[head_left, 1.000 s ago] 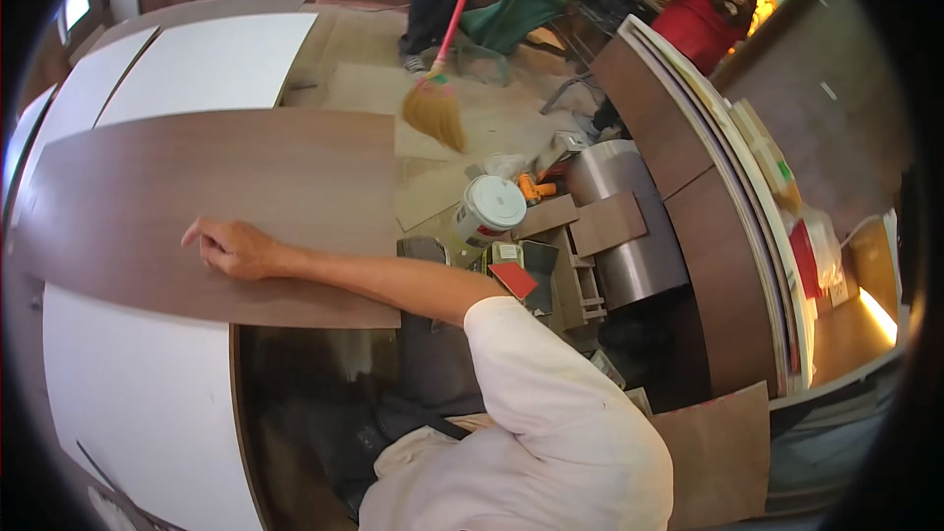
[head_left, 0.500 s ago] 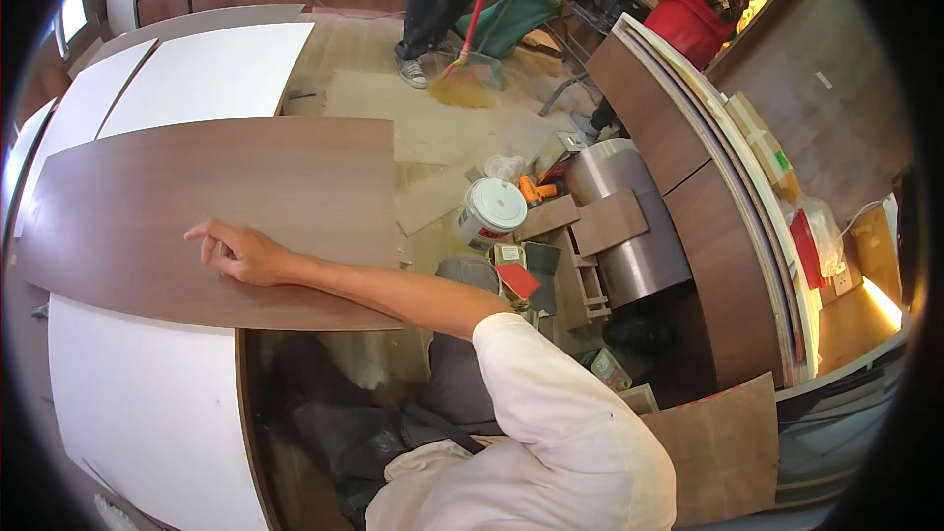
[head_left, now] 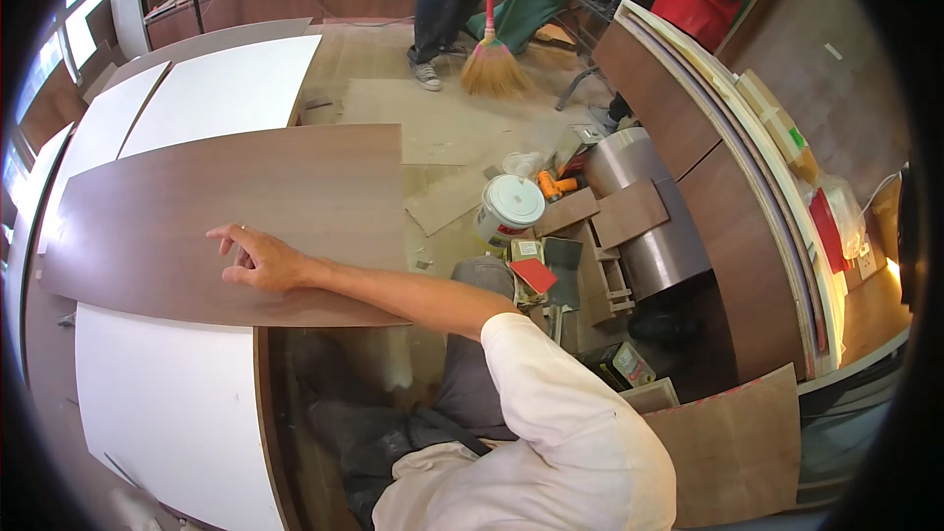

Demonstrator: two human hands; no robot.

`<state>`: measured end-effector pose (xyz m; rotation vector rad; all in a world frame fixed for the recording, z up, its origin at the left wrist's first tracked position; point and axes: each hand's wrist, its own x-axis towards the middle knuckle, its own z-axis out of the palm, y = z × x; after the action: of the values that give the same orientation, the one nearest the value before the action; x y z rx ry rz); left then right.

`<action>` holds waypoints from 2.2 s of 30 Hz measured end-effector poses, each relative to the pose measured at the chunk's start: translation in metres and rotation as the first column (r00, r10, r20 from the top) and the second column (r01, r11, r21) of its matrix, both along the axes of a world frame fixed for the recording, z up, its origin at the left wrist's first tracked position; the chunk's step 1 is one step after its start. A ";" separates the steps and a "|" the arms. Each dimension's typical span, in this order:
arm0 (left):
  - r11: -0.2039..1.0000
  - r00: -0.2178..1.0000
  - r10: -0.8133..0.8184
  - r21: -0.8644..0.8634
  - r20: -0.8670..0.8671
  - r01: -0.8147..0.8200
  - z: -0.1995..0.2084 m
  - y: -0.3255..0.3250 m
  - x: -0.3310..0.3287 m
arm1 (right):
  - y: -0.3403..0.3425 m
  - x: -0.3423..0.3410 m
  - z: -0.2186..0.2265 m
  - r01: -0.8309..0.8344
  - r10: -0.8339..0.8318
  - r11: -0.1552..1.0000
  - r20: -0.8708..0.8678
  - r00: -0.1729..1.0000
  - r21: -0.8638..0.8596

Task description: The person smooths the edges of a white board with a metal file, then sands the surface with a sanding block. They flip the board to reveal a wood-grain side, trim the edge with scissors, and sand it again. Finally, they cut a curved strip of material and wipe the board with a cloth.

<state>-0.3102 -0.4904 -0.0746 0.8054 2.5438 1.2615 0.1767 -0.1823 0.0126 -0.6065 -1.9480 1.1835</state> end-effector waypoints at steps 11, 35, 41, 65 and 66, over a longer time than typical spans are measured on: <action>0.689 0.750 -0.568 0.302 -0.341 0.659 0.196 0.094 0.177 | -0.091 -0.053 0.132 0.033 0.089 0.961 -0.417 0.905 0.276; 0.052 -0.027 -0.937 -0.216 -0.348 0.975 0.099 0.496 0.543 | -0.175 0.163 -0.080 0.629 -0.838 0.541 -0.301 0.455 -0.558; 0.228 0.081 -0.860 -0.237 -0.504 0.944 0.065 0.517 0.528 | -0.178 0.139 -0.070 0.614 -0.814 0.552 -0.207 0.543 -0.564; 0.308 0.113 -0.816 -0.260 -0.567 0.915 0.057 0.520 0.526 | -0.106 0.145 -0.061 0.527 -0.840 0.507 -0.255 0.479 -0.682; 0.312 0.125 -0.813 -0.245 -0.568 0.918 0.055 0.522 0.531 | -0.101 0.149 -0.065 0.550 -0.842 0.506 -0.242 0.483 -0.664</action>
<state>0.2212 0.0317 -0.0195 2.6107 1.4756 0.7641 0.3255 -0.2833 -0.0525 -1.1013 -0.6748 1.0939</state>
